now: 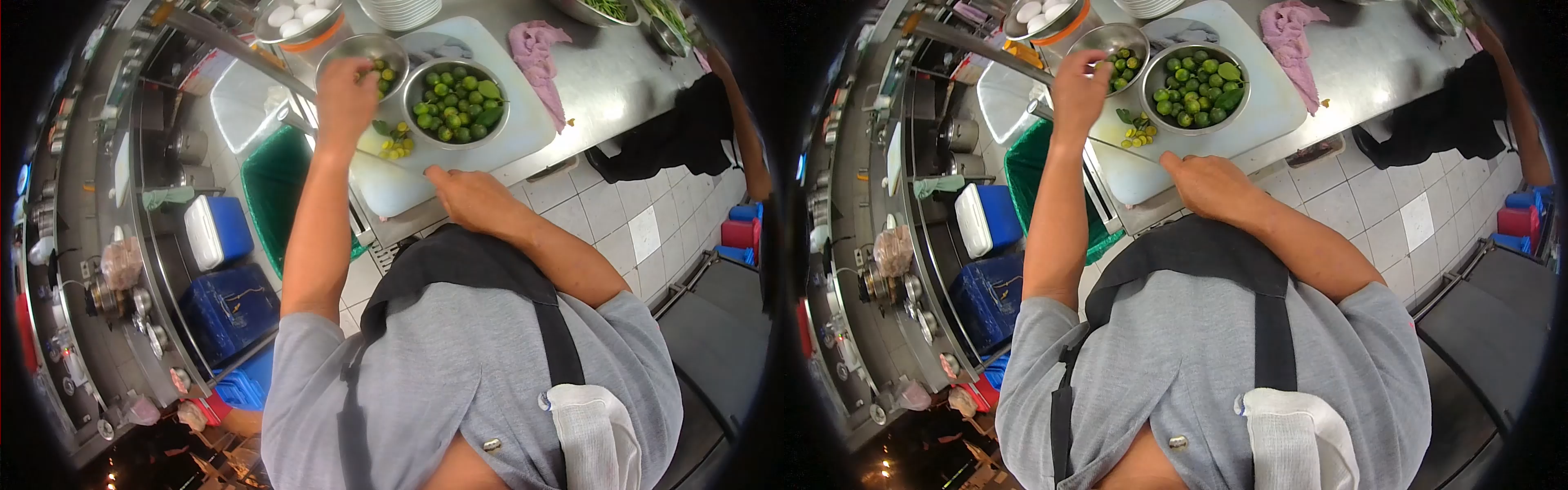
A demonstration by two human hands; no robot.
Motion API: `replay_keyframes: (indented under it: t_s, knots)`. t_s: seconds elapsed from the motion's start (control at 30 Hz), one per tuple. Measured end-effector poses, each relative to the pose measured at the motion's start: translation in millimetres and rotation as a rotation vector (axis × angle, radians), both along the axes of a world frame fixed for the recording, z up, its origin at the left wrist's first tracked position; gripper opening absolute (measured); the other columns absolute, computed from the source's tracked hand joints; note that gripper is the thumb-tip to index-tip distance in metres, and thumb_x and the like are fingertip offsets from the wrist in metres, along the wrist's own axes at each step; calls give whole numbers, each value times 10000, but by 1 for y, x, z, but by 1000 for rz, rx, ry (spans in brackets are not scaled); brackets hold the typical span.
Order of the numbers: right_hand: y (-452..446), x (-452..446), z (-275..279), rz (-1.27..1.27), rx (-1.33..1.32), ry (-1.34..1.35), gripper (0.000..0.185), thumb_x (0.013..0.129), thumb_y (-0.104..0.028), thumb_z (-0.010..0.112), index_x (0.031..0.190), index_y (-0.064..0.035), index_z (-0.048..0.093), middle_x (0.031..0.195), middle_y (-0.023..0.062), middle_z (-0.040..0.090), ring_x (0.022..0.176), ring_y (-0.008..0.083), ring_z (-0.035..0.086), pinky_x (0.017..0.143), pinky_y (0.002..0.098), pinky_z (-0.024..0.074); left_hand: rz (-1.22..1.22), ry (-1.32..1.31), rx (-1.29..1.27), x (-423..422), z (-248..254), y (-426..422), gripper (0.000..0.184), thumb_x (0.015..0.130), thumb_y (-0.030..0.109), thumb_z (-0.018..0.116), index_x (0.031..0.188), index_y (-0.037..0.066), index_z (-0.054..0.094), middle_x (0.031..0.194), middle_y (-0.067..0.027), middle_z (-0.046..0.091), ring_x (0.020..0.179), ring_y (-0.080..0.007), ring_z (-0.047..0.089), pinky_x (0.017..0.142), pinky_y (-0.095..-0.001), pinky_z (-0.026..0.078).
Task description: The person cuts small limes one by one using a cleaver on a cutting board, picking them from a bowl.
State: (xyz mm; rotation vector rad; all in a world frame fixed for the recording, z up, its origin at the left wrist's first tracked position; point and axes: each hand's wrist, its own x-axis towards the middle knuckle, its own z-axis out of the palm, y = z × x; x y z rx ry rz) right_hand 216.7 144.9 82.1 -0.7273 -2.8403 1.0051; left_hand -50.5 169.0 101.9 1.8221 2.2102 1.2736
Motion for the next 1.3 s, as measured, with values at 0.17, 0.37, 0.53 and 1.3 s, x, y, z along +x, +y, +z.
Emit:
replay_keyframes:
  t_s: [0.17,0.37,0.53,1.3]
  knots:
    - [-6,0,1,3,35,-16,245,927,-43,551,1166,5,530,920,275,709,879,478,714,762,573,557,-272,335,-176,57,-17,27,268,869,165,765,1120,68,766,989,-145,717,979,-348,689,844,-464,551]
    - [-5,3,4,11,24,0,256,925,-41,551,1176,8,541,900,262,710,875,468,721,760,572,558,-279,529,-217,72,-31,38,307,826,134,776,1122,58,749,1003,-151,713,959,-387,674,839,-505,532]
    - [-5,1,9,2,13,-34,275,923,-35,548,1195,9,549,944,275,724,867,466,721,759,568,558,-288,-118,-119,71,-1,9,270,879,84,797,1138,31,741,965,-70,703,889,-214,674,818,-355,533]
    - [5,-1,-4,2,-27,-40,255,1036,-145,559,1251,-46,466,981,289,707,919,518,673,808,617,503,-467,-1901,458,57,2,-166,348,991,30,579,1333,84,614,1273,-199,674,1076,-281,686,944,-423,567]
